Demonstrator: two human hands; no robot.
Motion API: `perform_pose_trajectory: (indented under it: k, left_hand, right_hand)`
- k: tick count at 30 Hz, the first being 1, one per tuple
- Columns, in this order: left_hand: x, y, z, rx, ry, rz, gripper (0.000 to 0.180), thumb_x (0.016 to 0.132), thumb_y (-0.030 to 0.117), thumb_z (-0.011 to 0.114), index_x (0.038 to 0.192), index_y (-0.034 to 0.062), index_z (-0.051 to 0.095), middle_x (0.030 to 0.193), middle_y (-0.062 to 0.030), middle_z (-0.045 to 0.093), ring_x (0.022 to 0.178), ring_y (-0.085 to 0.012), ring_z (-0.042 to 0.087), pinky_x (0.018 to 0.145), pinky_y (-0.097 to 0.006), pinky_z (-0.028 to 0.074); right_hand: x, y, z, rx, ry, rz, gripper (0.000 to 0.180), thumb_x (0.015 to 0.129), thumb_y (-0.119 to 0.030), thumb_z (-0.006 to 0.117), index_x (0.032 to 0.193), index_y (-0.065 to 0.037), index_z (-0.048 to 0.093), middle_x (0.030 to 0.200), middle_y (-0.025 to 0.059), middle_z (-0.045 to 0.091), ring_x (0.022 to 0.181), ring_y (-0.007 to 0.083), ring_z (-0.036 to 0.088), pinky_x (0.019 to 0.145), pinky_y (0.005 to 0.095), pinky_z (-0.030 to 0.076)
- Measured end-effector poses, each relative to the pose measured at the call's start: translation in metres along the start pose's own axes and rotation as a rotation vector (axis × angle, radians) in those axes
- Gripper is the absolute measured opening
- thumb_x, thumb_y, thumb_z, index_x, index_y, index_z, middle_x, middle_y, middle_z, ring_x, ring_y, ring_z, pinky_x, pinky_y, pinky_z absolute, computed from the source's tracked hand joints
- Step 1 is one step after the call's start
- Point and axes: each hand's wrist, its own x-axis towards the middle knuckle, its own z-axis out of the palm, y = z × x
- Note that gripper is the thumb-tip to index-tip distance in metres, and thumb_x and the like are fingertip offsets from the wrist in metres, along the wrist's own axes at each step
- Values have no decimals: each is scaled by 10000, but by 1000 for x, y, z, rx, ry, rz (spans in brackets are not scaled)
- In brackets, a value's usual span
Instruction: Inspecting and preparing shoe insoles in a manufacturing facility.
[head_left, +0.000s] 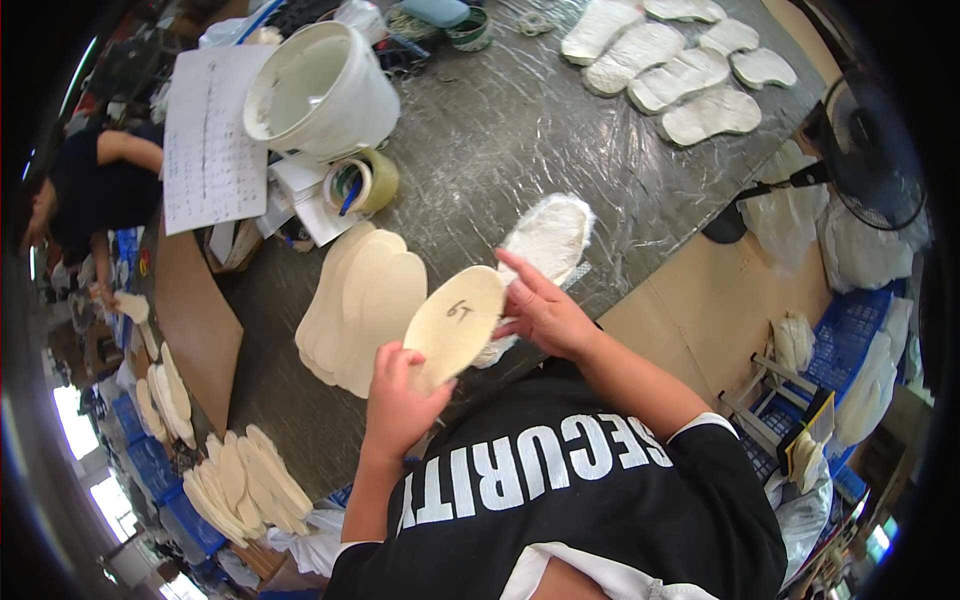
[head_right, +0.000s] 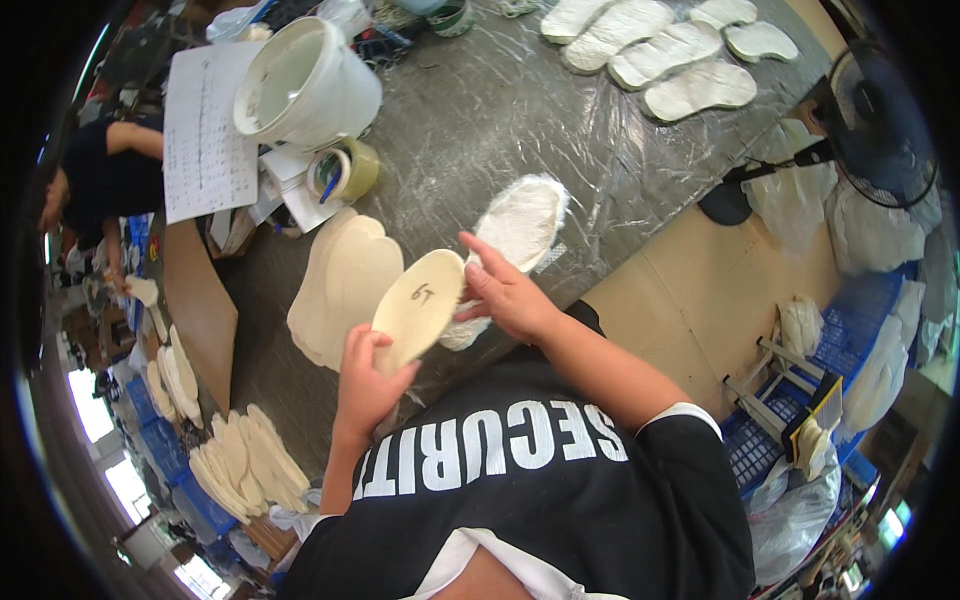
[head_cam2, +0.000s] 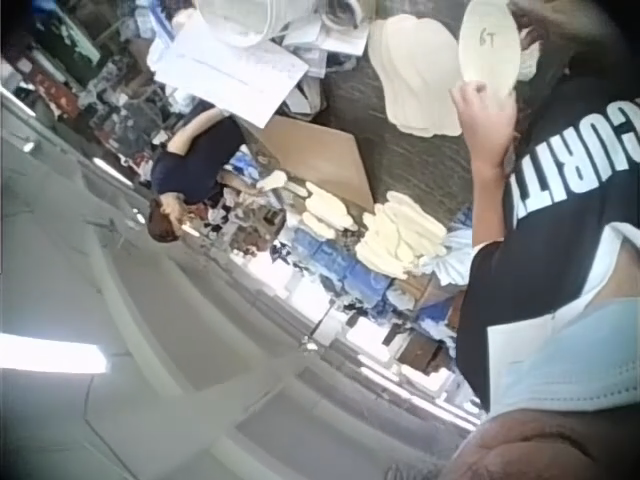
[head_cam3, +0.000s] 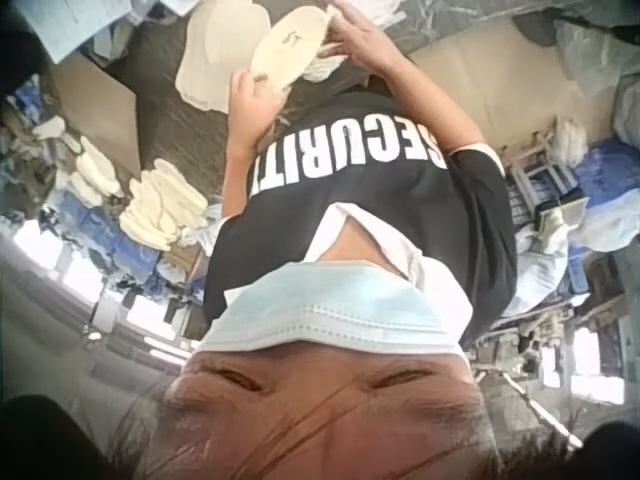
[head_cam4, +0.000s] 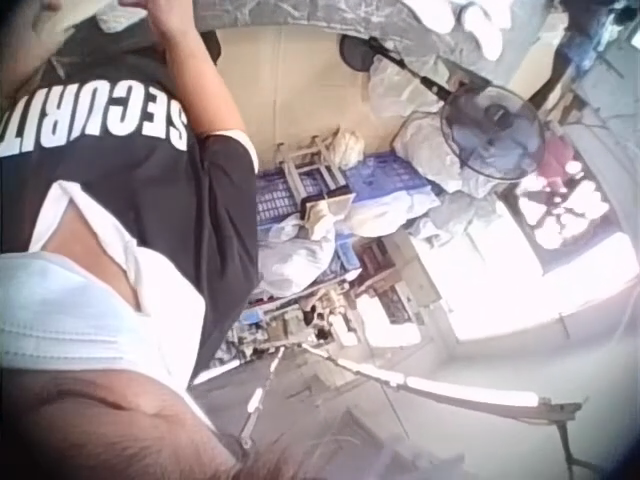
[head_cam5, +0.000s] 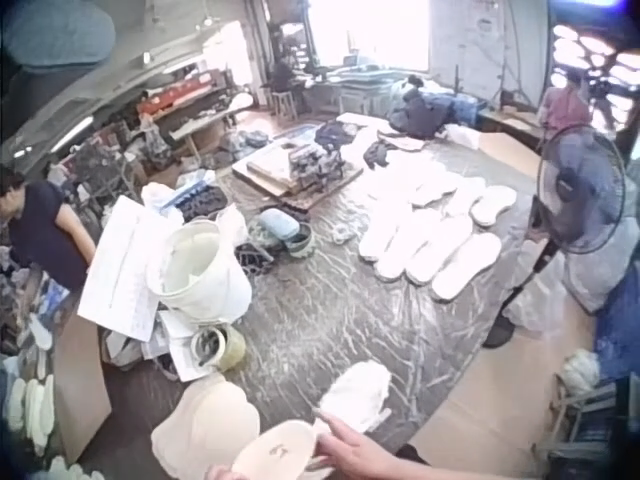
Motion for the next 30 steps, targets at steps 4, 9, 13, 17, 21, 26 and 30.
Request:
perform_pose_trajectory:
  k: [4, 9, 13, 17, 21, 26, 30]
  left_hand:
    - [8, -15, -1, -186, 208, -34, 319, 655, 69, 774, 909, 12, 589, 1063, -150, 557, 985, -304, 572, 861, -370, 469]
    - [32, 14, 18, -221, 72, -57, 406, 648, 106, 797, 988, 16, 593, 1117, -148, 535, 1005, -295, 562, 883, -378, 464]
    - [60, 41, 44, -84, -5, 51, 525, 655, 178, 828, 1100, 33, 592, 1131, -155, 518, 996, -322, 555, 873, -403, 472]
    - [80, 51, 57, -39, -30, 94, 573, 672, 167, 827, 1166, 14, 580, 1168, -159, 503, 1044, -318, 530, 921, -396, 438]
    - [87, 56, 69, 31, -2, 156, 579, 685, 174, 820, 1178, 0, 572, 1168, -175, 497, 1033, -330, 530, 900, -404, 448]
    - [93, 62, 78, 34, 3, 151, 578, 681, 151, 821, 1180, 2, 571, 1166, -182, 489, 1021, -331, 530, 888, -401, 449]
    - [96, 65, 81, 43, -7, 136, 590, 663, 119, 826, 1181, 2, 569, 1168, -183, 487, 1015, -326, 533, 880, -399, 452]
  right_hand:
    - [-2, -32, -66, -558, 536, -317, 371, 937, -132, 609, 1267, -1, 502, 915, 85, 648, 766, 129, 638, 608, 248, 528]
    - [7, -65, -92, -559, 690, -136, 347, 883, -89, 672, 1174, 26, 523, 863, 79, 620, 656, 124, 632, 498, 241, 494]
    - [23, -72, -96, -539, 597, -48, 339, 850, -36, 682, 1132, 29, 507, 838, 90, 615, 604, 127, 627, 467, 245, 488]
    - [19, -81, -101, -444, 522, -8, 229, 891, -11, 595, 1092, 35, 495, 792, 92, 603, 586, 136, 628, 472, 258, 498]
    - [12, -97, -106, -544, 486, -6, 217, 932, -14, 515, 1148, 9, 501, 781, 89, 606, 568, 126, 612, 491, 266, 498]
    - [12, -110, -116, -620, 307, 28, 357, 969, -33, 426, 1309, -71, 527, 788, 54, 590, 549, 94, 586, 480, 237, 482]
    - [19, -113, -121, -503, 236, 232, 358, 968, -48, 419, 1310, -14, 519, 760, 76, 589, 534, 138, 596, 502, 282, 495]
